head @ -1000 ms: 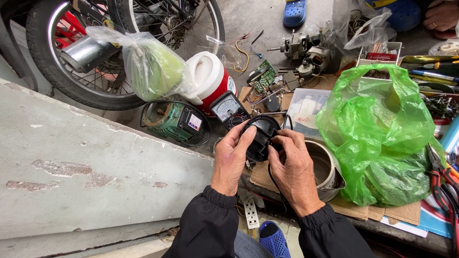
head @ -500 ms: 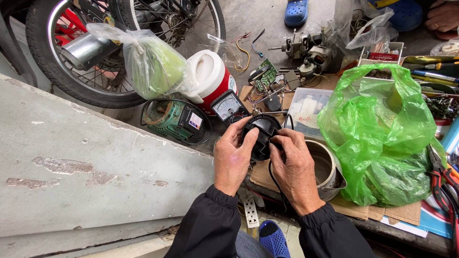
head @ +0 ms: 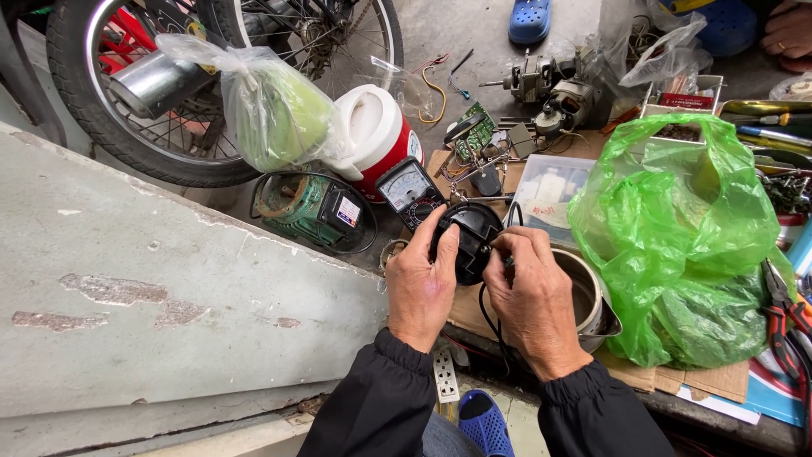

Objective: Repairing the latch mechanism and electrical components of an electric kettle using hand tools.

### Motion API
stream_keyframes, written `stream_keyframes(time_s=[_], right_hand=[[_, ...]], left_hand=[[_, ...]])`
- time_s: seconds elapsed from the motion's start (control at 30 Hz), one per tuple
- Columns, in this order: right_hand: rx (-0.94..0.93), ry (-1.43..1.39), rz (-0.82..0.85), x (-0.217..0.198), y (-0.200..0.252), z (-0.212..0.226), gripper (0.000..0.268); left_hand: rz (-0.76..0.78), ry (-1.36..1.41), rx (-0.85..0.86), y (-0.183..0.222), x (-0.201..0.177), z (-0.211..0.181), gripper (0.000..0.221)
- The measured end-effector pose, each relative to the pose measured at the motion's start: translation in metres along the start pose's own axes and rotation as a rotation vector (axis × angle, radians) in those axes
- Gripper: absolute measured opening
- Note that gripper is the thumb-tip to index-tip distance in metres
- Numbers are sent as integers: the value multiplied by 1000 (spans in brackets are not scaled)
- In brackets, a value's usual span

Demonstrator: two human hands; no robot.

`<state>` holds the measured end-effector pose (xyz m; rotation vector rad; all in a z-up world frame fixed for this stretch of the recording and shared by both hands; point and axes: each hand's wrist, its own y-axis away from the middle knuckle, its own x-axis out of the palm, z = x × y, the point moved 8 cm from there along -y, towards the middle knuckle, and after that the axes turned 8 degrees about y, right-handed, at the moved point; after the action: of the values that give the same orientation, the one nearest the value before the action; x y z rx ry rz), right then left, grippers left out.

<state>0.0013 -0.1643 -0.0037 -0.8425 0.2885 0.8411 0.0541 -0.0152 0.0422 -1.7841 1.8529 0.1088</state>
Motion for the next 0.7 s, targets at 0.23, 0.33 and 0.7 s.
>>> stream_keyframes(time_s=[0.23,0.33,0.7], right_hand=[[320,-324,111,-33,1,0,13],[448,-415,178,-58,9,-1,17],[323,-416,197,-125,95,16,27]], left_hand=[[40,-132,-5,-3,-5,6,51],[40,-196,76,12,-11,-18,65],[304,1089,-450,148,28,-21,27]])
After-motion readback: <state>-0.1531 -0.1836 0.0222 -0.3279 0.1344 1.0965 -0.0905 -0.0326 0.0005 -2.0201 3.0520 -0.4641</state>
